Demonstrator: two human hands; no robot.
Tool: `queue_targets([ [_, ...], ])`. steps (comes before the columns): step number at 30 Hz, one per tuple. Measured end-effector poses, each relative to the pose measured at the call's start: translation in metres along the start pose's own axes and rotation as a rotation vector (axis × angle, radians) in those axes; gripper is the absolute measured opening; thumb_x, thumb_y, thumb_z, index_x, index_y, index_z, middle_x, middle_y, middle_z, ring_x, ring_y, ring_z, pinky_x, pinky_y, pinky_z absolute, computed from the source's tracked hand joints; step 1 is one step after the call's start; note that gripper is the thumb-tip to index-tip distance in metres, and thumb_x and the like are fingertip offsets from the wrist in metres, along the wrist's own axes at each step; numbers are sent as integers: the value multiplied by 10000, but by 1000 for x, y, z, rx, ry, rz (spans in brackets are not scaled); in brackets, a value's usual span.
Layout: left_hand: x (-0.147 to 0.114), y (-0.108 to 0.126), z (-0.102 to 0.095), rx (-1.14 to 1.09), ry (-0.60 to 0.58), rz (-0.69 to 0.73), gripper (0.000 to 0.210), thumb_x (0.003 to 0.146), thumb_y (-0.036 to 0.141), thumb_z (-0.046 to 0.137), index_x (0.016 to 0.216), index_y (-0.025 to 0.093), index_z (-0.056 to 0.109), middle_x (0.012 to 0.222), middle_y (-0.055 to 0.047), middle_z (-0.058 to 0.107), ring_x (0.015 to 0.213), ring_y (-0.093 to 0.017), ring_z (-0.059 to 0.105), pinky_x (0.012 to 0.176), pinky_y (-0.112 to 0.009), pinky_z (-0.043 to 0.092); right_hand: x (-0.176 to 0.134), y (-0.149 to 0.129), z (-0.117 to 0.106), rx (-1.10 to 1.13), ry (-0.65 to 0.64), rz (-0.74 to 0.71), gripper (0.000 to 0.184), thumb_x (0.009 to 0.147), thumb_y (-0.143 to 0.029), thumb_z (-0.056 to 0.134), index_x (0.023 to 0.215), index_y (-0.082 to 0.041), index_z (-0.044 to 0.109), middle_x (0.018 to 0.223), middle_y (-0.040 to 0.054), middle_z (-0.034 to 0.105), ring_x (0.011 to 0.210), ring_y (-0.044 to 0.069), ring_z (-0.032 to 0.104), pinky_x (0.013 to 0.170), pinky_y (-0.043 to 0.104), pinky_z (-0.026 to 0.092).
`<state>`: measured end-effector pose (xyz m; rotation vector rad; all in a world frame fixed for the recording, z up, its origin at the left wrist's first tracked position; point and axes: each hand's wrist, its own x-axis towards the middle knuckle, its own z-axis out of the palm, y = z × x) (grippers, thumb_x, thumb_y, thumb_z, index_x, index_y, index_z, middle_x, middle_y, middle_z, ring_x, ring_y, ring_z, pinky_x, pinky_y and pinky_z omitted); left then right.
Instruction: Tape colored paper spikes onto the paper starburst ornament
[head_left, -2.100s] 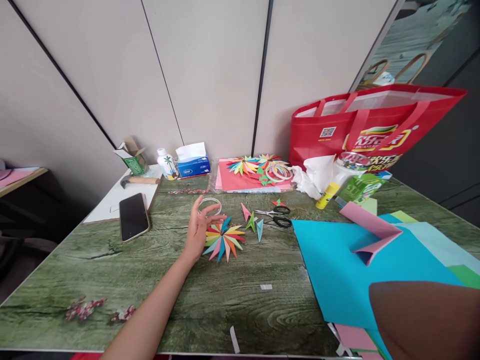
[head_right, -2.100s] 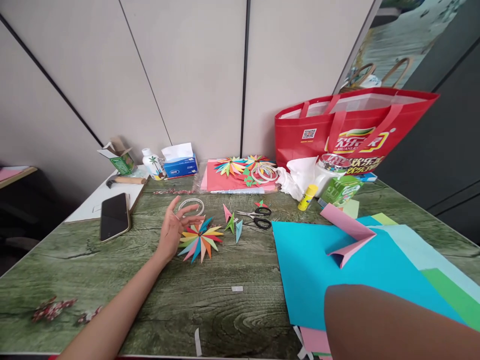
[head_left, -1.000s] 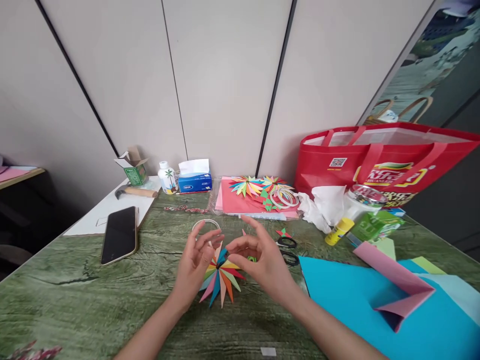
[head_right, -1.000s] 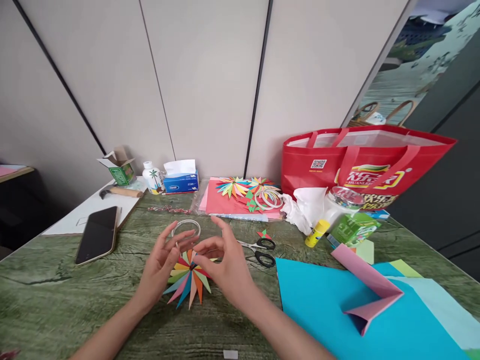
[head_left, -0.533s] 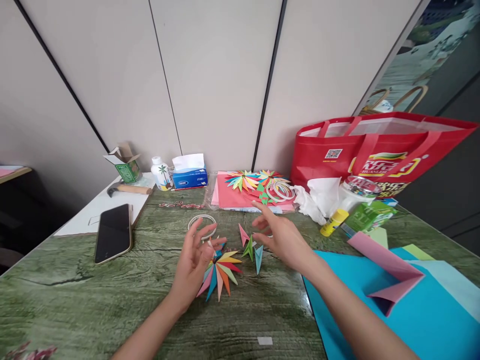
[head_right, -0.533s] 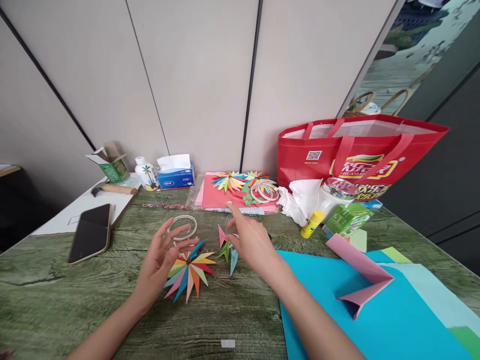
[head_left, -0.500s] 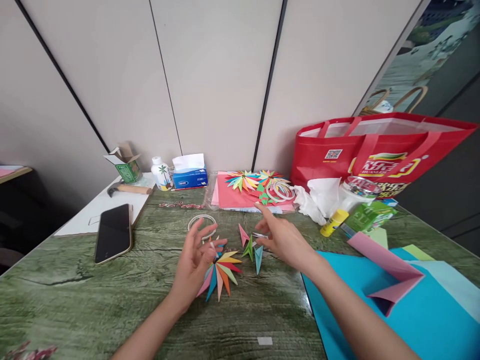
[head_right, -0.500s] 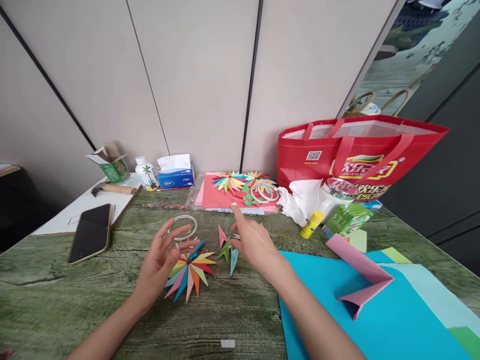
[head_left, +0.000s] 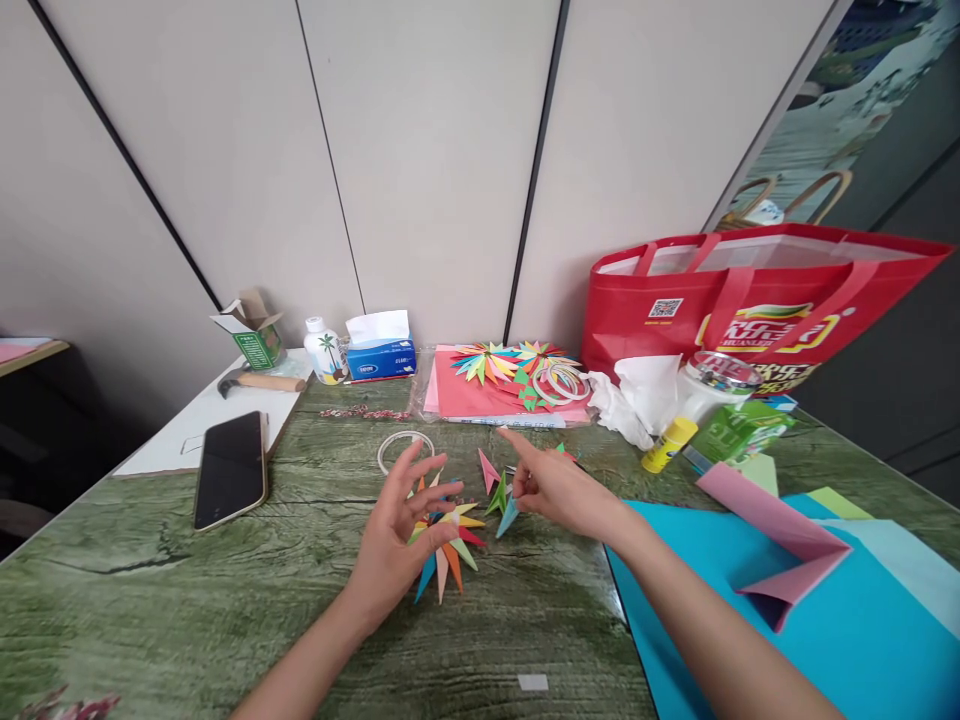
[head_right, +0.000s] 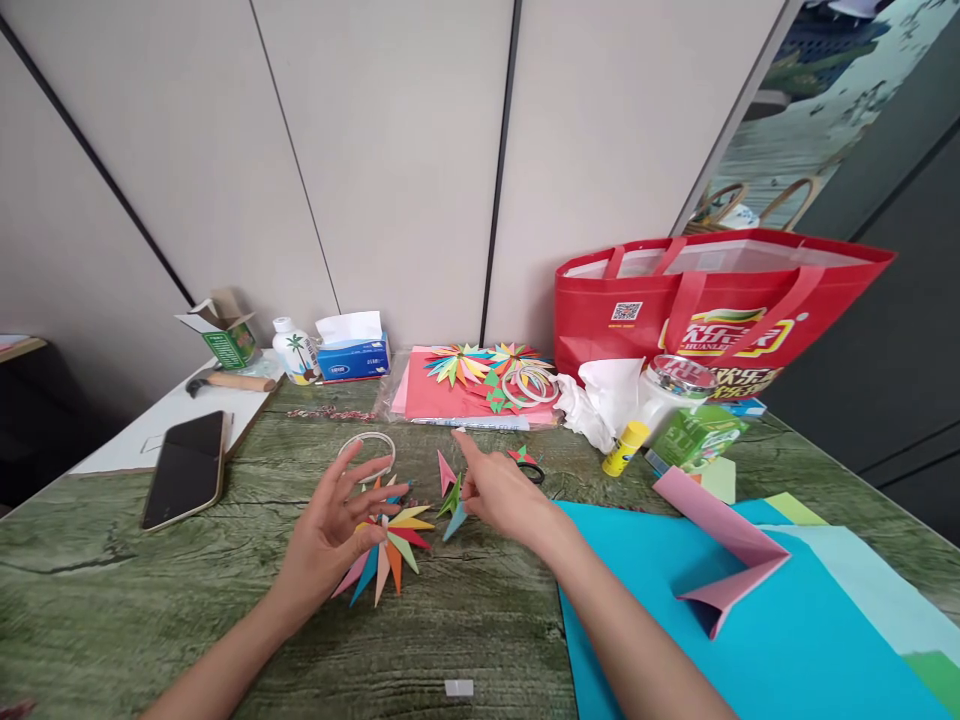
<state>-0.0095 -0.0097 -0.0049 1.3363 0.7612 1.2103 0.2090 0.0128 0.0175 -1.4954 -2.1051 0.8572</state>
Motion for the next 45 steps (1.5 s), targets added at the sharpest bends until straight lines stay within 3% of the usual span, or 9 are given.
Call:
queue_targets([
  [5,1,2,2,-32,70,-23,755,599,299,755,1252,332,377,1135,-88,583,883,-264,632,693,-365,502,-4,-28,0,521,134,-53,768,714,-155,543,1375,-296,178,1032,43,602,588,106,585,594,287,496],
  [11,-1,-3,-4,193,84,0,688,635,303,725,1260,293,437,1044,-74,655,876,-256,623,736,-354,484,-7,-51,23,779,165,-59,758,701,-164,601,1352,-235,221,870,17,653,686,138,620,687,327,511],
  [17,-4,-5,-12,521,-25,147,328,812,357,505,1114,297,616,1187,-62,617,1111,-285,525,947,-433,372,-8,-58,33,765,254,-17,743,665,-138,636,1316,-160,279,766,5,669,808,161,614,799,343,476],
  [21,-3,-1,-10,565,-73,168,318,838,359,453,1087,288,639,1205,-63,604,1155,-282,492,952,-437,366,-9,-60,39,823,258,-11,768,665,-166,647,1326,-201,258,767,-12,626,667,137,604,665,294,502],
  [27,0,7,-2,447,72,81,306,822,385,469,826,238,738,1086,-84,672,1060,-292,567,891,-444,424,-11,-58,53,806,290,-14,794,629,-174,691,1297,-289,277,873,-24,515,590,87,574,568,230,485],
  [31,1,11,0,348,125,-34,298,803,380,505,753,201,738,1083,-77,674,1076,-293,558,898,-434,427,-9,-55,51,777,265,-9,648,688,-226,641,1255,-282,332,965,13,494,636,99,575,561,236,484],
  [35,1,12,-3,284,155,-93,323,803,390,508,710,170,726,1109,-91,661,1049,-291,577,883,-408,446,-6,-50,31,631,393,-30,236,747,-290,577,962,-194,560,967,48,535,758,144,561,640,269,478],
  [39,2,10,-4,320,125,-72,315,804,378,510,700,160,713,1151,-114,634,1023,-286,596,868,-386,463,-5,-48,14,651,201,-3,203,764,-350,553,693,-162,579,728,11,574,651,128,541,651,267,449],
  [45,1,9,-2,456,34,30,338,832,331,476,595,172,657,1192,-110,609,1065,-269,576,891,-361,453,-7,-49,21,765,-44,77,233,735,-384,588,744,-151,601,706,6,578,634,121,541,638,265,456],
])
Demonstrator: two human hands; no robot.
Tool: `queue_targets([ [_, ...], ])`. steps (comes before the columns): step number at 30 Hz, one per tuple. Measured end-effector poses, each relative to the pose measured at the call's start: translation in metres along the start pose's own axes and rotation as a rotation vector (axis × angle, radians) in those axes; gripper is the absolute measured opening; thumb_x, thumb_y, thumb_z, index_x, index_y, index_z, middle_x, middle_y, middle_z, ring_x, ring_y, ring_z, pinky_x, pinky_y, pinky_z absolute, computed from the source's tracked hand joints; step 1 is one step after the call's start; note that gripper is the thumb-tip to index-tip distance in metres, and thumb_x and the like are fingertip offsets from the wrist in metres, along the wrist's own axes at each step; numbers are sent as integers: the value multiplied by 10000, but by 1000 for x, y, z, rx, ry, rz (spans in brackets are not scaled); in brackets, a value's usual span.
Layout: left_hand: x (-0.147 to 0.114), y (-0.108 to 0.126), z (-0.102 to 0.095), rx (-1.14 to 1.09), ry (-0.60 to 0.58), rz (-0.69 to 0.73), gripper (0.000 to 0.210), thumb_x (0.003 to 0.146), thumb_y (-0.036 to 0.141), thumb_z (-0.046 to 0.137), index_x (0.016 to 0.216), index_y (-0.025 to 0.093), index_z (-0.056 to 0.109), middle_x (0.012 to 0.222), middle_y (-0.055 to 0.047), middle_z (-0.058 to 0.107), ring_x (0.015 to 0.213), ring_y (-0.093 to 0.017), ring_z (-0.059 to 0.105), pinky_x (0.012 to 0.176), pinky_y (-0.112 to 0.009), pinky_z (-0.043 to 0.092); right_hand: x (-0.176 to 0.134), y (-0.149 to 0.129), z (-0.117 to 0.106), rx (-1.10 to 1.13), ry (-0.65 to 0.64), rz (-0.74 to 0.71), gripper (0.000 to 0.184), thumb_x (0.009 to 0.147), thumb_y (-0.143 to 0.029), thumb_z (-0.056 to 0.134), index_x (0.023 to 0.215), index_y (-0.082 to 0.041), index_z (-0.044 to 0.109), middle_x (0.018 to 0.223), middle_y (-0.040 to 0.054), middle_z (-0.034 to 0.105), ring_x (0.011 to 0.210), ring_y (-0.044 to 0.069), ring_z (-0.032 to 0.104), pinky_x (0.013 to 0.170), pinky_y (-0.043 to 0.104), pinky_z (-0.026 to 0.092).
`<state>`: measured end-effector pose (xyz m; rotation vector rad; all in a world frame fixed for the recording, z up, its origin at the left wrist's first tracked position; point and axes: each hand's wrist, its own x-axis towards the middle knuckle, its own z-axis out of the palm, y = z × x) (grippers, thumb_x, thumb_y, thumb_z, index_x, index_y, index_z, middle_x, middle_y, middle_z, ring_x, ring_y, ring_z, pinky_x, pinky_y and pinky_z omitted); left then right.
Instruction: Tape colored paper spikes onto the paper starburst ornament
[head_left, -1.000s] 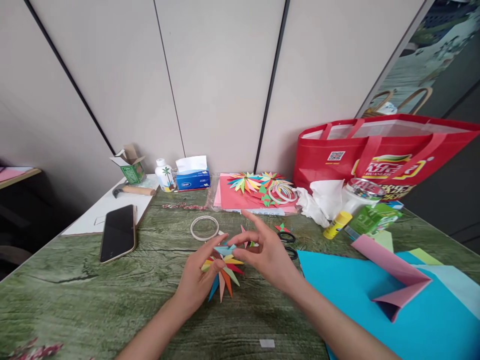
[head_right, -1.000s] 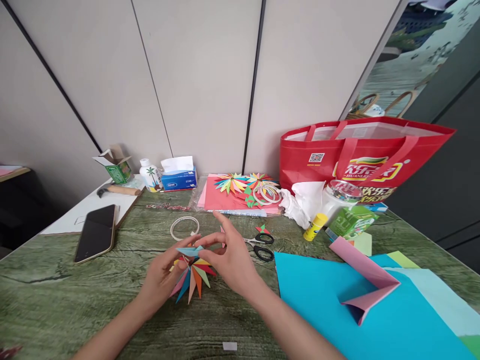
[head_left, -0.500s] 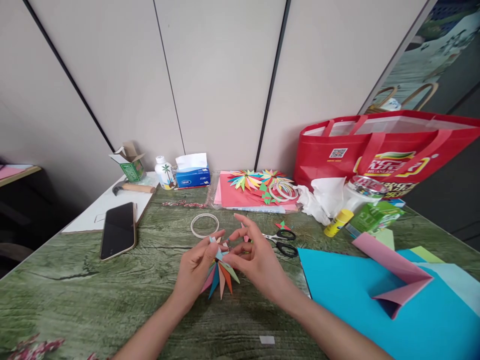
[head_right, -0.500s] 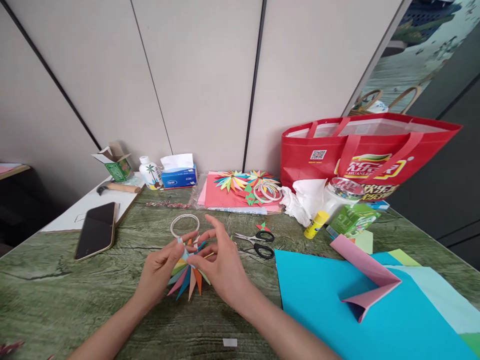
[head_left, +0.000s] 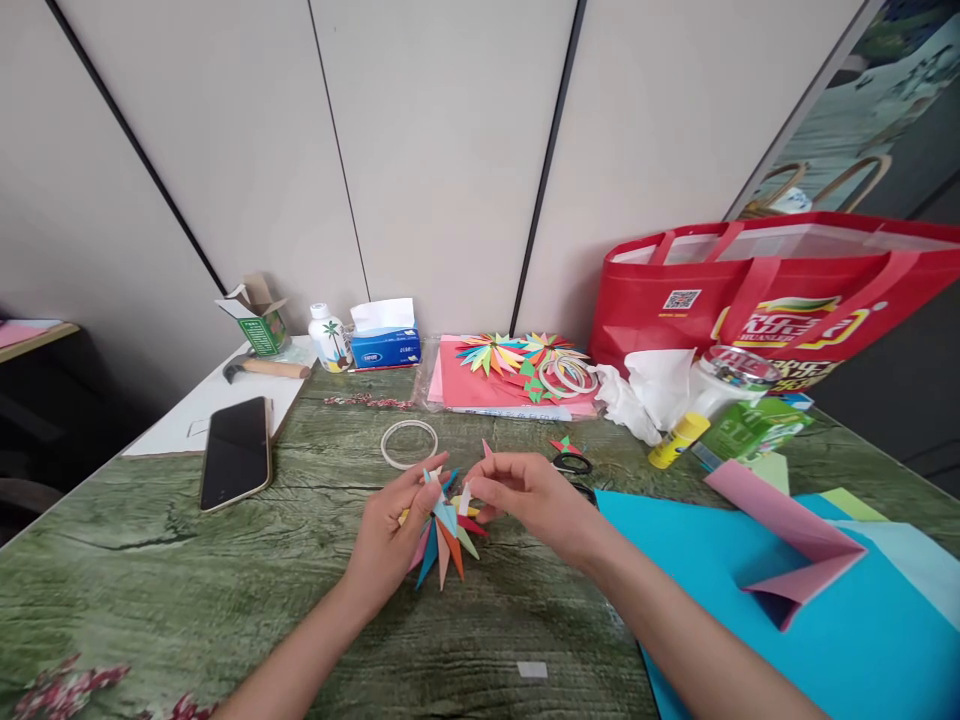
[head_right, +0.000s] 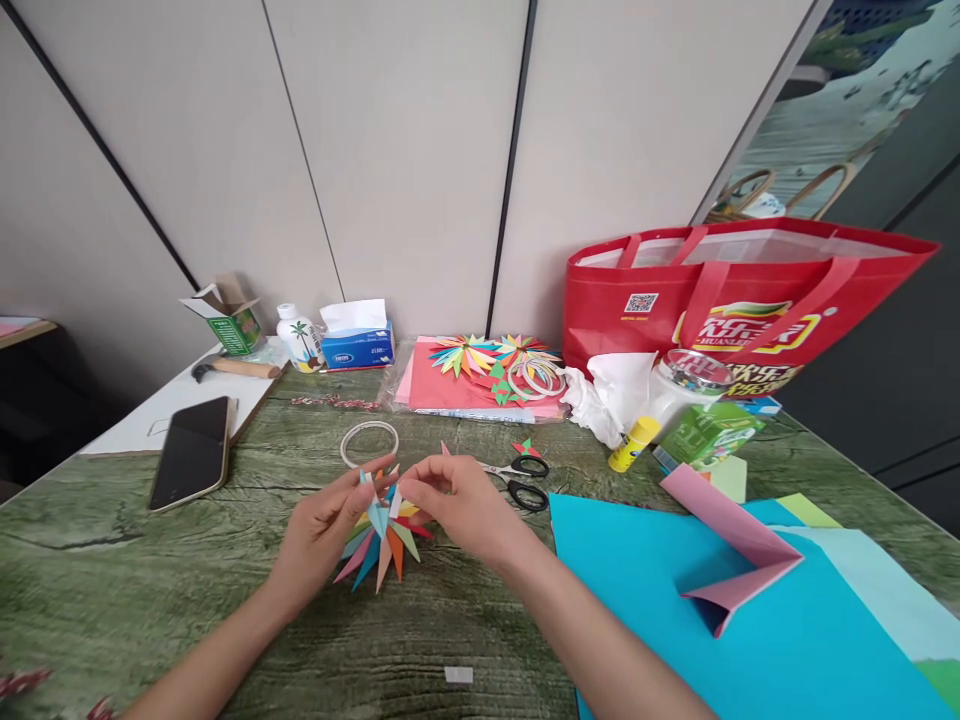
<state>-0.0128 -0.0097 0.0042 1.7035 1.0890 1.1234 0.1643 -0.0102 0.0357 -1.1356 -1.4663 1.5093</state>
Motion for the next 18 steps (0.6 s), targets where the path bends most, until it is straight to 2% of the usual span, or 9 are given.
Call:
queue_targets([
  [4,-2,-3,0,114,-12,95,343,849,283,453,592,166,649,1184,-133,611,1056,-251,583,868,-348,459,1,2,4,4,-47,42,219,720,-362,602,731,-143,593,642,-6,566,582,105,514,609,252,444],
  [8,-3,-3,0,206,-20,186,314,855,248,443,643,165,659,1231,-137,575,1017,-229,605,869,-343,453,2,0,6,-35,-27,72,165,708,-299,599,716,-135,584,625,-10,561,542,93,493,566,236,427],
  [14,-3,-1,-1,303,-11,279,302,859,237,428,666,169,651,1210,-141,591,1004,-224,614,850,-327,464,1,1,9,-123,-8,25,83,704,-216,578,694,-133,585,609,-13,554,552,91,482,551,218,404],
  [18,-4,-2,-1,320,-27,284,303,859,218,426,644,169,633,1223,-146,580,1024,-225,603,856,-326,460,0,3,9,-196,0,-30,42,698,-167,570,704,-135,598,665,-2,588,606,101,507,583,219,397],
])
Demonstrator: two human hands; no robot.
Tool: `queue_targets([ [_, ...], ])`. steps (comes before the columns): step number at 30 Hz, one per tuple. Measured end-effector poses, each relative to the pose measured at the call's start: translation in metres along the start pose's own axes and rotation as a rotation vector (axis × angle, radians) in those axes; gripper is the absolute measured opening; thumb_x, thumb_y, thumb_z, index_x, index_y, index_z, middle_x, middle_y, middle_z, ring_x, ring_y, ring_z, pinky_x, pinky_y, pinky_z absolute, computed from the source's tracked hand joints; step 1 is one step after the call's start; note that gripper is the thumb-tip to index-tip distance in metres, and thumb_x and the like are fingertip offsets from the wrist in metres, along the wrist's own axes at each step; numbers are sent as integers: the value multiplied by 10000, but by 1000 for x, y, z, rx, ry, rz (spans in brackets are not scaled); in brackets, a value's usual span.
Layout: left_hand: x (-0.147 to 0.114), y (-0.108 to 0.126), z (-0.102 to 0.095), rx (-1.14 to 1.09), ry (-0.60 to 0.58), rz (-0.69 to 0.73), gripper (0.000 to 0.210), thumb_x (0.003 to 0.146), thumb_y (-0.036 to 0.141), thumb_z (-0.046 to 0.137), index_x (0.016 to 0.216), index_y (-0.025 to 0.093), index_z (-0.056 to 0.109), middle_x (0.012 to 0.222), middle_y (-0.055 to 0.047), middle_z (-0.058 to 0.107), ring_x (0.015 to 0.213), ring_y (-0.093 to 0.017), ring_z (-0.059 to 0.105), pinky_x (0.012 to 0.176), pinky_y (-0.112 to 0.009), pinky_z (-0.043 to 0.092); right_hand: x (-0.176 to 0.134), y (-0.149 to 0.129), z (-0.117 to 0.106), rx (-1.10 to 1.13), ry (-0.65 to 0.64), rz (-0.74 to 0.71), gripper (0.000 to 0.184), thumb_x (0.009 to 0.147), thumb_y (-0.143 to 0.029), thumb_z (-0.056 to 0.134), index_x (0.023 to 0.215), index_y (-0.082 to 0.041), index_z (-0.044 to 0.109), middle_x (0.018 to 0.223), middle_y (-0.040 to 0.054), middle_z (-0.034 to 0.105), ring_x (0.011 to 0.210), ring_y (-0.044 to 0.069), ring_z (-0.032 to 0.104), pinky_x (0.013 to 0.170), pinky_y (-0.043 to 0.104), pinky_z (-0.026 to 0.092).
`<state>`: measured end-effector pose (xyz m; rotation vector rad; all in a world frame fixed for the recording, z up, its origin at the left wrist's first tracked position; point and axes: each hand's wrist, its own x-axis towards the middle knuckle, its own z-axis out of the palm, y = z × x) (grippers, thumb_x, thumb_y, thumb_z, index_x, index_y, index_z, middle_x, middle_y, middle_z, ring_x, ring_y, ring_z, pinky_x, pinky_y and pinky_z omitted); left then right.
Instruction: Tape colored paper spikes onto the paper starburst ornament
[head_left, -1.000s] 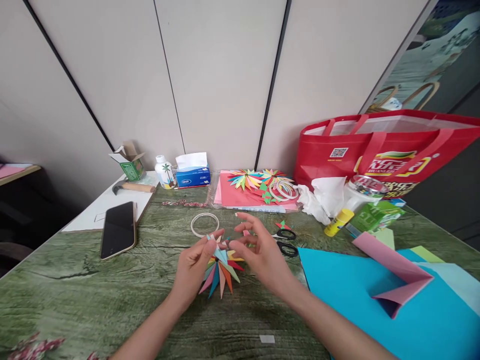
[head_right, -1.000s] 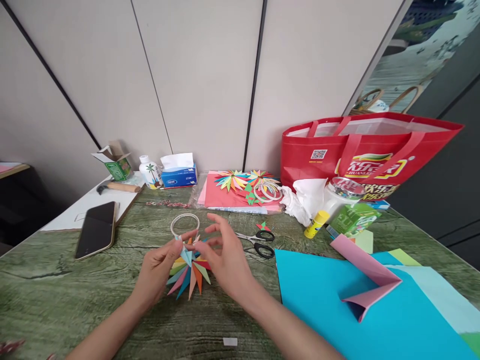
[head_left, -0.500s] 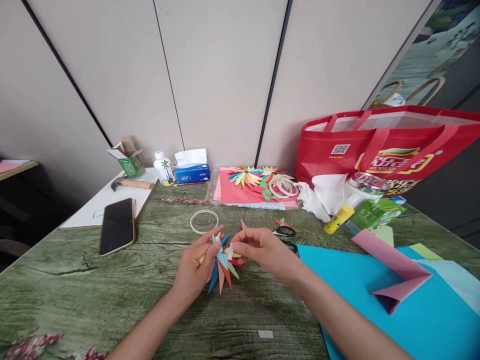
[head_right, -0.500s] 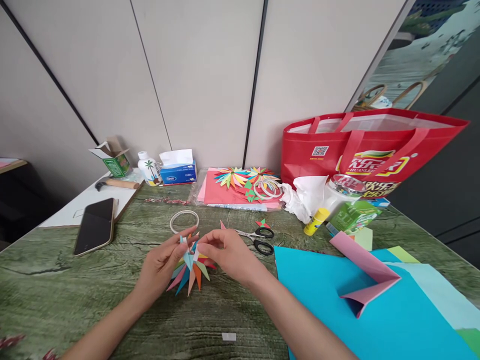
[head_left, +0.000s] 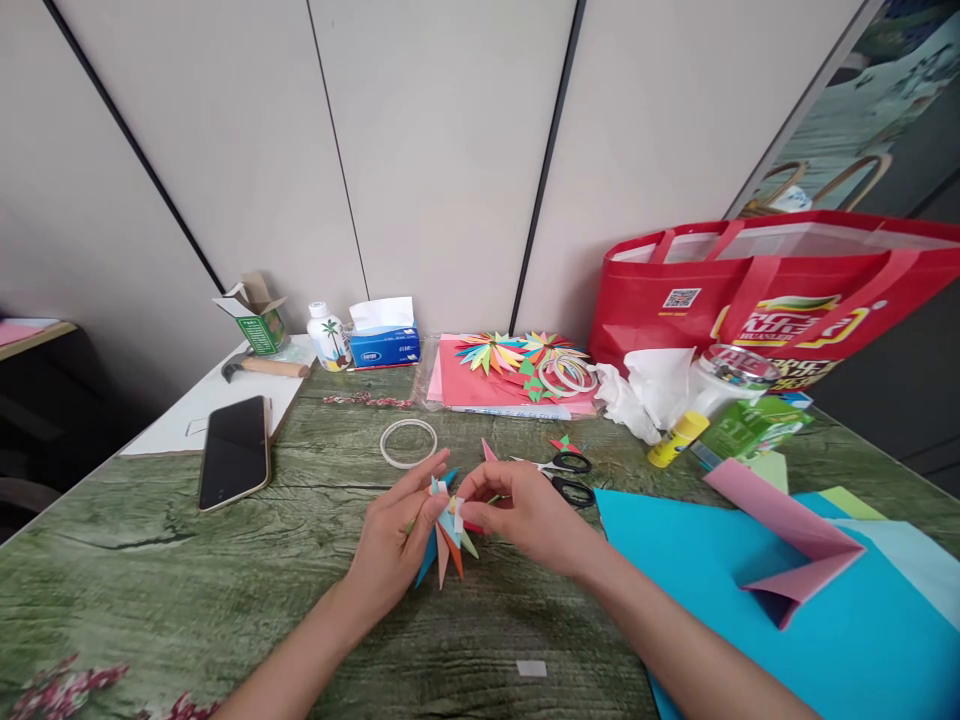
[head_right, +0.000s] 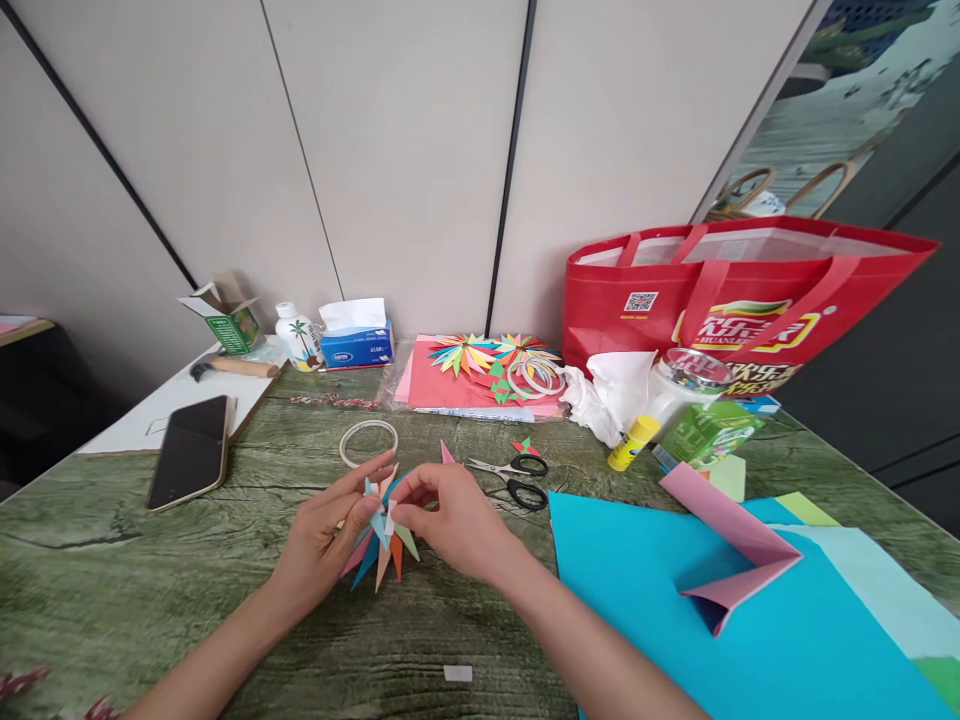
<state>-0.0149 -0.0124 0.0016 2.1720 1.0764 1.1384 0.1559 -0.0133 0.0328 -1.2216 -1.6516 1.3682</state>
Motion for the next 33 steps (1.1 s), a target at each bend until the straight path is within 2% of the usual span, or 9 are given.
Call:
queue_targets([
  [4,0,-1,0,-10,-9,-5,311,859,213,425,625,172,627,1233,-139,573,1017,-223,607,856,-326,460,0,-1,0,-27,28,-21,37,698,-146,557,697,-142,594,642,-15,573,587,95,491,562,212,386],
  [8,0,0,0,-13,-15,3,284,858,210,430,691,170,656,1233,-143,572,1037,-225,596,870,-330,455,0,-1,0,-31,23,-24,36,697,-154,562,697,-144,596,645,-14,581,592,98,502,565,211,390],
  [19,0,0,1,13,-13,13,279,861,224,429,743,168,675,1221,-150,579,1016,-217,609,862,-333,465,-1,-3,1,-38,4,25,36,687,-174,585,685,-146,607,687,7,614,611,115,525,595,232,405],
  [33,-1,1,2,4,3,-4,310,866,221,415,673,172,653,1222,-143,580,1033,-226,599,854,-335,464,-3,-6,4,-76,28,-11,16,674,-146,576,680,-157,587,703,4,604,662,125,554,586,224,422],
])
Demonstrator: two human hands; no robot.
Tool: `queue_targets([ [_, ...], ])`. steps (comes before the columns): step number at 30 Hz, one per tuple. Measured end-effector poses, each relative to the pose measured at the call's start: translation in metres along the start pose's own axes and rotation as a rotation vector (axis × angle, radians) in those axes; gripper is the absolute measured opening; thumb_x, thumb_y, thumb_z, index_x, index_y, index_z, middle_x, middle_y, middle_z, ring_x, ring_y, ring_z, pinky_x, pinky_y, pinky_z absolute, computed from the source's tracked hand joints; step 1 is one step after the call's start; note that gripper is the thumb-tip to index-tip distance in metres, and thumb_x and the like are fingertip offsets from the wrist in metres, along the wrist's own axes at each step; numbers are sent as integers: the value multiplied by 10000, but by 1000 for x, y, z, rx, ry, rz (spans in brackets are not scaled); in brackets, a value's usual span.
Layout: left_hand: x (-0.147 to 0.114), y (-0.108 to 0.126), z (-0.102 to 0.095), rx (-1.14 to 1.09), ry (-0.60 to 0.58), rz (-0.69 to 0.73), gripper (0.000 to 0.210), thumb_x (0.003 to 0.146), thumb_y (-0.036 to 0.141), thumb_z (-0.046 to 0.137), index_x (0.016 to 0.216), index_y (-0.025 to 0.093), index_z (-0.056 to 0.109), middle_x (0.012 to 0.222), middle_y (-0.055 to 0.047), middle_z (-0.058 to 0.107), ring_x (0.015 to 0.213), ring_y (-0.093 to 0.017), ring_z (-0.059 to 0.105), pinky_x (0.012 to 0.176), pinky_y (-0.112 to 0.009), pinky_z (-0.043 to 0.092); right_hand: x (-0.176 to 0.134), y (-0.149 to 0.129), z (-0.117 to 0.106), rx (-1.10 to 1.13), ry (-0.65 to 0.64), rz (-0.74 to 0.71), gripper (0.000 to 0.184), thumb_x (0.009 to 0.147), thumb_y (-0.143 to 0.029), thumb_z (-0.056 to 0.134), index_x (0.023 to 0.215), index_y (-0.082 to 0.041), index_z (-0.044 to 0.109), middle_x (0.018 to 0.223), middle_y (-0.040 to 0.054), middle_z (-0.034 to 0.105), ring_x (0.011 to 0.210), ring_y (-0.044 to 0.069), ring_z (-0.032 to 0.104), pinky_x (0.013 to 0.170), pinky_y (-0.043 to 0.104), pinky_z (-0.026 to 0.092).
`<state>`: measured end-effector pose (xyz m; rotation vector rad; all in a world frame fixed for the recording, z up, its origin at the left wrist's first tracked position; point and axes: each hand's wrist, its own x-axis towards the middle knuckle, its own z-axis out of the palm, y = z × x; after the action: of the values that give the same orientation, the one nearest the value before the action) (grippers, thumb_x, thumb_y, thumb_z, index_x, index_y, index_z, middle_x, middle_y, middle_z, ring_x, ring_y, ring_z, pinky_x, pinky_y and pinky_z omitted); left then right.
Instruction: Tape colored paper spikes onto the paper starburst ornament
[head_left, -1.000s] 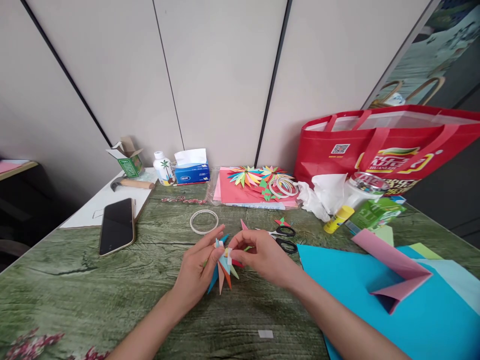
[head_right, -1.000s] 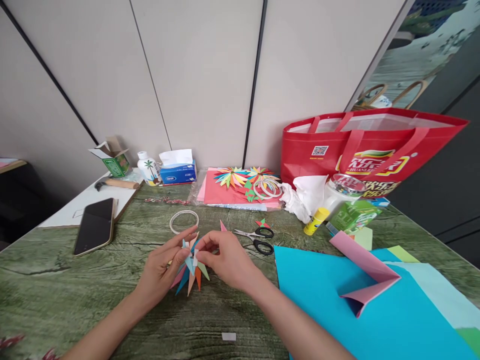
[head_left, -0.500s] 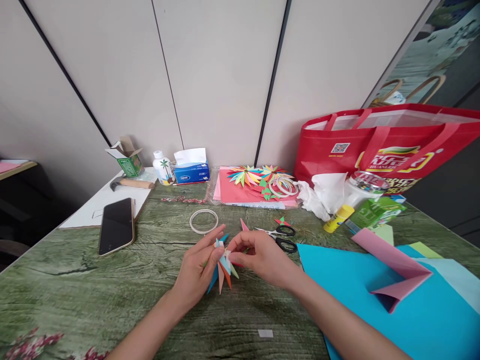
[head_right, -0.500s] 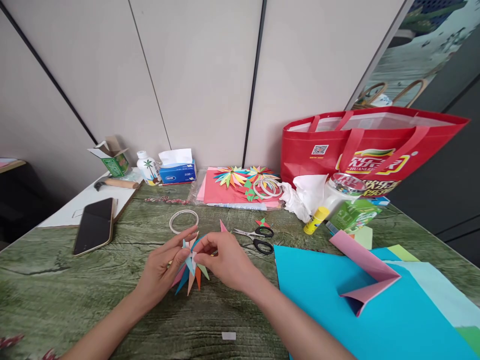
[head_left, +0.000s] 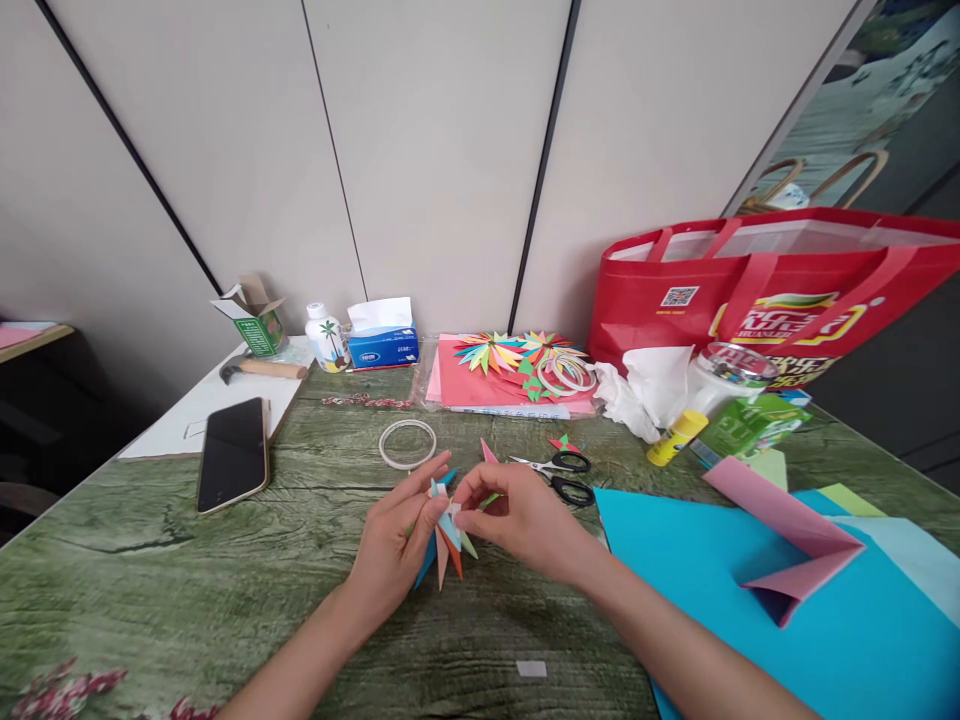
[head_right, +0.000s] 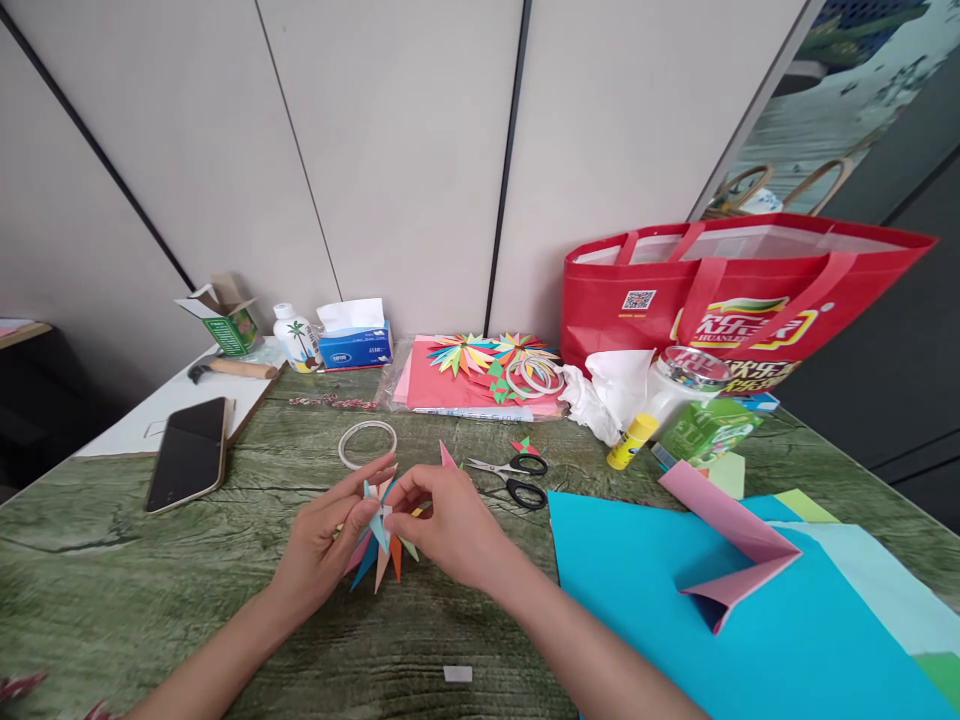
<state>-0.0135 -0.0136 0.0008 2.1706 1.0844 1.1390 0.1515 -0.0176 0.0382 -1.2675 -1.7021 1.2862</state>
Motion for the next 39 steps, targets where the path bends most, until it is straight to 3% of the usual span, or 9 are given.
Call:
queue_targets([
  [5,0,1,0,23,26,18,390,861,212,417,505,177,573,1199,-140,599,1031,-220,601,835,-308,471,0,2,2,85,-13,-2,49,651,-128,588,681,-156,560,649,-15,572,590,104,535,554,213,425],
  [12,-3,0,1,23,58,36,245,852,190,435,745,182,656,1203,-145,595,1050,-227,589,853,-331,472,-2,4,6,129,13,-56,91,652,-98,576,699,-168,541,681,-16,581,607,104,559,585,216,461],
  [18,-4,2,1,2,81,59,273,861,174,406,671,176,602,1237,-159,564,1048,-228,588,848,-339,475,-4,7,10,93,23,-126,102,682,-109,557,756,-178,545,715,-15,568,646,112,550,616,229,465],
  [23,-6,-2,2,-66,91,91,269,858,139,403,645,175,563,1291,-149,514,1076,-229,568,873,-355,459,-3,6,10,142,47,-100,128,670,-121,583,770,-184,536,795,-4,550,640,104,555,593,221,467],
  [29,-4,-5,1,-66,121,92,263,867,194,399,676,184,580,1281,-139,525,1096,-236,552,860,-368,465,-5,2,9,66,45,-192,86,715,-127,568,761,-193,537,679,-31,555,627,103,529,588,204,429],
  [35,-2,-2,-1,-68,77,35,288,878,192,369,658,192,554,1282,-138,519,1089,-222,549,870,-370,450,-6,2,8,56,-7,-247,101,734,-124,577,780,-205,538,686,-36,555,641,107,535,597,199,423],
  [39,-3,-3,-1,-99,63,30,284,874,178,378,647,187,548,1299,-125,504,1102,-220,537,893,-360,429,-5,2,7,22,32,-268,115,714,-113,603,774,-200,559,754,-17,557,679,113,531,608,202,432],
])
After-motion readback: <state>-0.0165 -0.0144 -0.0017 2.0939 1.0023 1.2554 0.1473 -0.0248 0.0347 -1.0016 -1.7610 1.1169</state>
